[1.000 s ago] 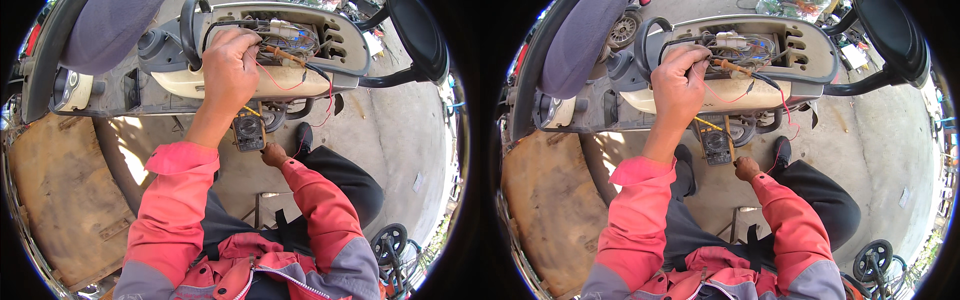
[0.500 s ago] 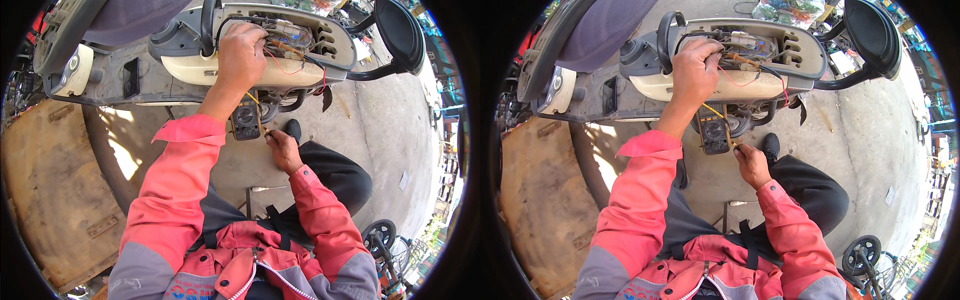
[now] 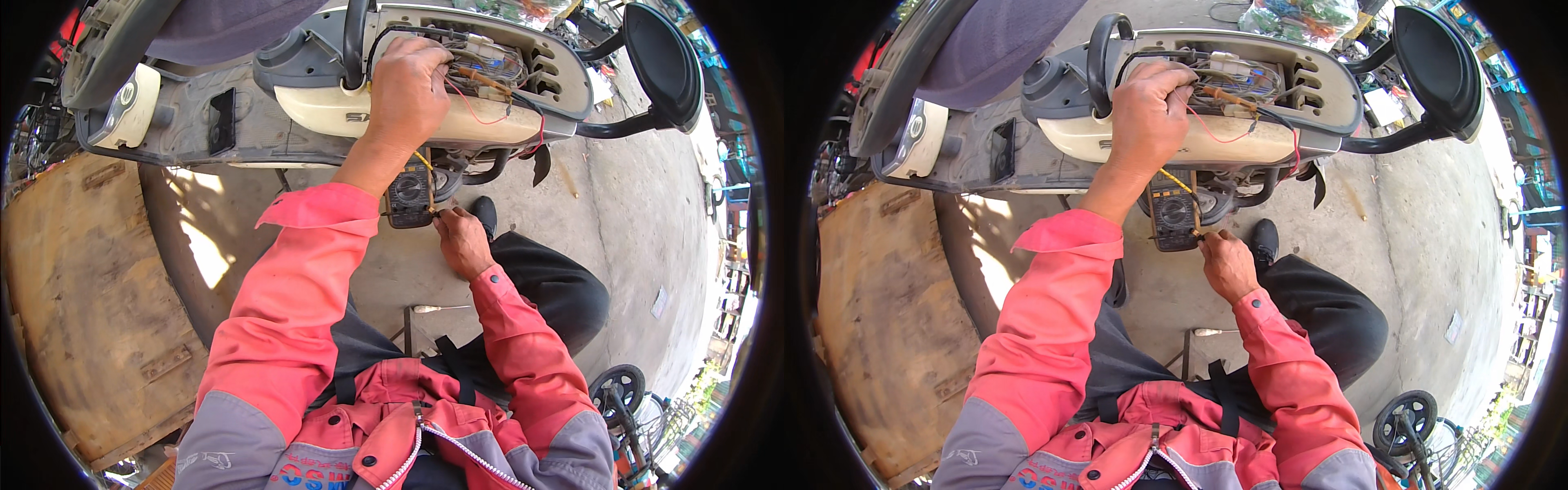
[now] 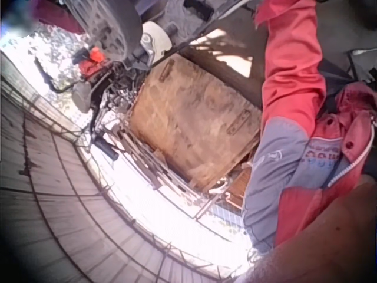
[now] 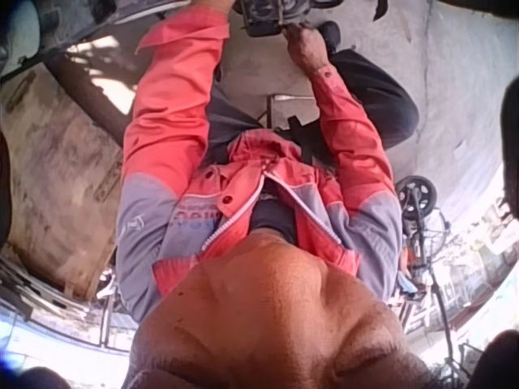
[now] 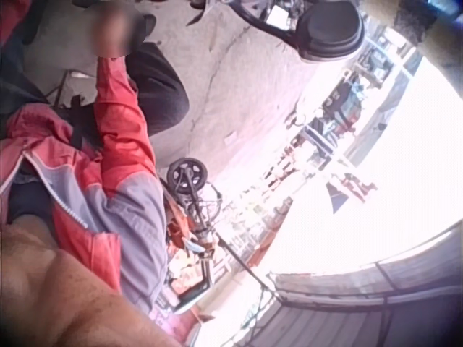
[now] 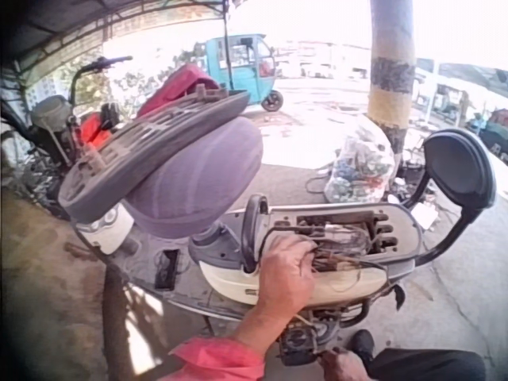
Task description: The person works on the exposed wiring inside the seat compartment of a scooter. They use a multimeter to test connections and a screwdriver to adjust components within the wiring harness.
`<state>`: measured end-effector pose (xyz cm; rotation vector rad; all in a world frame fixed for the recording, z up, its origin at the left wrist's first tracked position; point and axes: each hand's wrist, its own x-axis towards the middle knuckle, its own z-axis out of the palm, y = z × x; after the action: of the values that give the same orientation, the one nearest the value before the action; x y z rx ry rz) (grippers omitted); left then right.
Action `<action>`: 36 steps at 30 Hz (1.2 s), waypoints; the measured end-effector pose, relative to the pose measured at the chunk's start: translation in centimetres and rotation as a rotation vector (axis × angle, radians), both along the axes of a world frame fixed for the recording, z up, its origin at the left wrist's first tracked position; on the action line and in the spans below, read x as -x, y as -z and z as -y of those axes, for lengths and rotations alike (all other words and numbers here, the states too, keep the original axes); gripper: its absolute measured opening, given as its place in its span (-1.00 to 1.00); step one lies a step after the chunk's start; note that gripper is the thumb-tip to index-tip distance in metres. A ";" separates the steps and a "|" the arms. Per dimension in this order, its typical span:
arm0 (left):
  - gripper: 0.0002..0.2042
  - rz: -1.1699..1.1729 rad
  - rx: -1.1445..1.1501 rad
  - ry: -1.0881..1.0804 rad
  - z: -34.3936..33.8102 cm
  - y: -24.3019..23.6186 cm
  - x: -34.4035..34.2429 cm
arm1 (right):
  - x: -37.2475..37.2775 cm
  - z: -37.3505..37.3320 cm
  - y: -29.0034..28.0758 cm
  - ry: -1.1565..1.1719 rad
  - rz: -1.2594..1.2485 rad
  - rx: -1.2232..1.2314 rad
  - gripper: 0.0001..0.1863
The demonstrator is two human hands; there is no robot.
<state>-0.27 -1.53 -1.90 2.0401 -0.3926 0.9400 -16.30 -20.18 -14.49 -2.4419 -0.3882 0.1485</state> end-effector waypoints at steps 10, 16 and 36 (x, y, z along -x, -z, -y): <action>-0.86 0.008 -0.023 -0.004 -0.1 0.0 0.0 | -0.3 -0.7 -0.3 0.000 -0.051 0.181 -0.74; -0.86 -0.002 -0.025 -0.013 -0.1 -0.1 0.0 | -0.4 -1.0 -0.8 0.006 -0.082 0.217 -0.73; -0.86 0.010 -0.018 0.001 -0.1 0.1 -0.1 | -0.3 -1.8 -1.0 0.082 -0.121 0.109 -0.63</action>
<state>-0.17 -1.46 -1.95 2.0519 -0.4085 0.9493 -15.98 -18.40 -13.48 -2.5363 -0.2313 0.2871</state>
